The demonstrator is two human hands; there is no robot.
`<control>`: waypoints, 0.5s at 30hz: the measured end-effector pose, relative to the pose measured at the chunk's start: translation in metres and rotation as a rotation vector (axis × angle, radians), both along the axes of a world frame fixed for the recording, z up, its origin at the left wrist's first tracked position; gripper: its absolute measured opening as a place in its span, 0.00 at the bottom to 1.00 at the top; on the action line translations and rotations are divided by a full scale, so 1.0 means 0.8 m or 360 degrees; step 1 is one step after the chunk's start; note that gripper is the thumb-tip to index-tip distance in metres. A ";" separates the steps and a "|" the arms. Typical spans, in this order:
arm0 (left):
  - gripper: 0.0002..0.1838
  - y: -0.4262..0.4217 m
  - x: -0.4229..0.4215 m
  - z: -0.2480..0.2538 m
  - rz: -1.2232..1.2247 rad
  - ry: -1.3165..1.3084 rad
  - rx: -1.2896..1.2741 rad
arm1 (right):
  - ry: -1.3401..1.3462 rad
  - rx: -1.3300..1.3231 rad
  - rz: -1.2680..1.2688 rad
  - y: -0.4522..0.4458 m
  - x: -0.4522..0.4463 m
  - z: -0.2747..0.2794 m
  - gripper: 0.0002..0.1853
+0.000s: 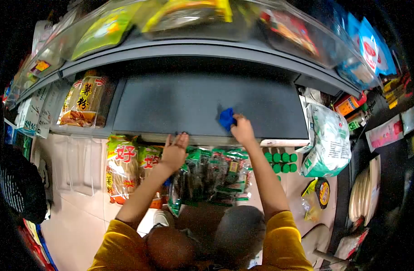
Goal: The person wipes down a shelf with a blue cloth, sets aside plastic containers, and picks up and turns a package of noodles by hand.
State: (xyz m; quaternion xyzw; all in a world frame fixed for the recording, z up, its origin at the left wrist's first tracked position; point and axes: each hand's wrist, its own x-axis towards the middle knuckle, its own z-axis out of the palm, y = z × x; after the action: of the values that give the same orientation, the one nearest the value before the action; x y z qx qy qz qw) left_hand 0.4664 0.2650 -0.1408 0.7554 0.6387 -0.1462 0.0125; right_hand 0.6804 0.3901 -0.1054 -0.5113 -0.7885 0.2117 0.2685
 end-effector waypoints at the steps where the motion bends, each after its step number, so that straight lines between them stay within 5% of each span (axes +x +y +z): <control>1: 0.32 0.002 -0.001 0.003 0.0022 -0.0122 -0.0023 | -0.0271 -0.0262 -0.0011 -0.002 -0.021 -0.014 0.17; 8: 0.31 -0.029 -0.037 0.031 0.0052 -0.0602 -0.0125 | -0.0827 -0.0641 0.0012 -0.020 -0.135 -0.027 0.24; 13: 0.25 -0.098 -0.105 0.066 0.0001 -0.1406 0.0522 | -0.0740 -0.0732 0.0208 -0.032 -0.212 -0.020 0.23; 15: 0.23 -0.115 -0.126 0.078 0.0059 -0.1419 0.0504 | -0.0533 -0.0703 0.0333 -0.042 -0.247 -0.024 0.19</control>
State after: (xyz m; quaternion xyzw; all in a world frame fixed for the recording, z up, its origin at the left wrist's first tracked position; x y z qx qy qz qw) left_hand 0.3660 0.1731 -0.0787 0.7256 0.5988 0.2917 0.1726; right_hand 0.4825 0.3562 -0.1249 -0.5011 -0.8051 0.3174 -0.0063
